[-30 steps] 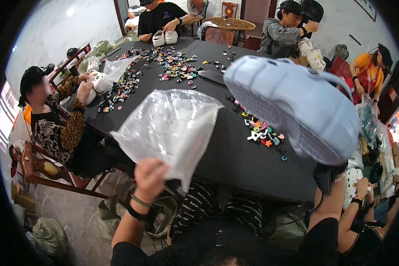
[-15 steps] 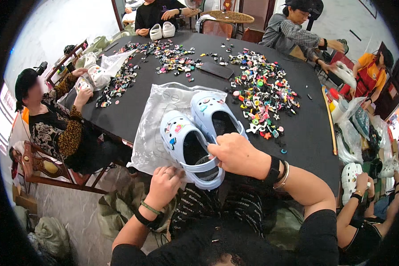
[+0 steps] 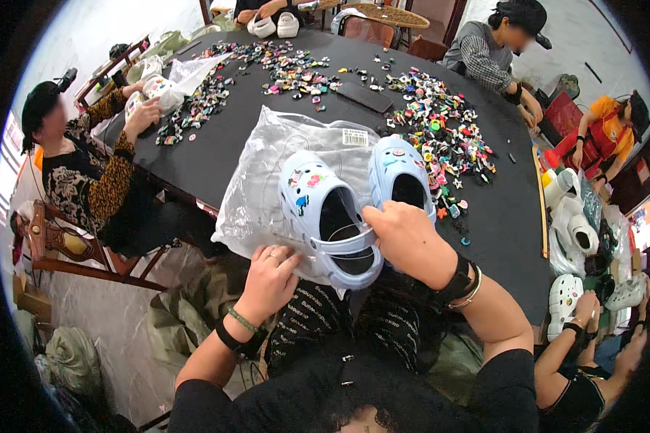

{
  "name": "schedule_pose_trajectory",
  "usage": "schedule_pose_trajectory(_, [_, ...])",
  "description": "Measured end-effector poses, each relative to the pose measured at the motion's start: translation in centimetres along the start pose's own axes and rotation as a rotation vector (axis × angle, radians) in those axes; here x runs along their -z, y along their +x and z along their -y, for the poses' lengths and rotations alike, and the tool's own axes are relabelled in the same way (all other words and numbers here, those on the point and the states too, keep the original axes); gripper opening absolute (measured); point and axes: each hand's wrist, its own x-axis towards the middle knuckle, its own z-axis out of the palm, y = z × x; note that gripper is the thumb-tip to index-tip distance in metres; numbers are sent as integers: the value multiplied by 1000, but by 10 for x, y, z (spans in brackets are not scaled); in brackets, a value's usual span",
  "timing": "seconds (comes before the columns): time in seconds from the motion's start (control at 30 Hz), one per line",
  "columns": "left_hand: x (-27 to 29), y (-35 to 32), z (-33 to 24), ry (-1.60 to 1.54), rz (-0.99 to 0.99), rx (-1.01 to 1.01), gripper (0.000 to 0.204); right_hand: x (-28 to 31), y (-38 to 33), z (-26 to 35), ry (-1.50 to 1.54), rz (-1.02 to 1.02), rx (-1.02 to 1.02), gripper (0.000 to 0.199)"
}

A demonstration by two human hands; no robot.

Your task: Attaching decorative charms to rubber clogs.

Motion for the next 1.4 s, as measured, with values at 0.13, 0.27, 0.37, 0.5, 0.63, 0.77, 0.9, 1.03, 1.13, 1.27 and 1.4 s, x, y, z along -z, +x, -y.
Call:
schedule_pose_trajectory(0.13, [5, 4, -5, 11, 24, -23, 38, -11, -3, -2, 50, -87, -18, 14])
schedule_pose_trajectory(0.27, [27, 8, -12, -27, 131, -96, 36, -8, 5, -7, 120, -103, -6, 22])
schedule_pose_trajectory(0.37, [43, 16, -7, -2, 15, -37, 32, -5, 15, -10, 66, -204, -22, 20])
schedule_pose_trajectory(0.5, [53, 29, 3, 109, -256, 64, 30, -11, 28, -5, 94, -294, -26, 18])
schedule_pose_trajectory(0.63, [44, 34, -11, 38, -315, 94, 37, -20, 24, 9, 199, -145, 64, 18])
schedule_pose_trajectory(0.77, [41, 37, -28, -25, -321, 23, 55, -14, 10, 12, 160, -154, 99, 26])
schedule_pose_trajectory(0.9, [40, 47, -39, -67, -226, -31, 78, 3, -2, 11, 40, -124, 76, 52])
schedule_pose_trajectory(1.03, [30, 56, -51, -67, -130, -16, 103, 24, -19, 7, -12, -79, -5, 78])
schedule_pose_trajectory(1.13, [20, 57, -57, -57, -80, 25, 103, 31, -33, 2, -8, 1, -41, 102])
schedule_pose_trajectory(1.27, [5, 54, -57, -35, -64, -18, 98, 14, -38, -3, -87, 38, 20, 83])
schedule_pose_trajectory(1.4, [-10, 53, -53, -44, -116, -113, 63, 0, -40, -4, 100, -42, 142, 83])
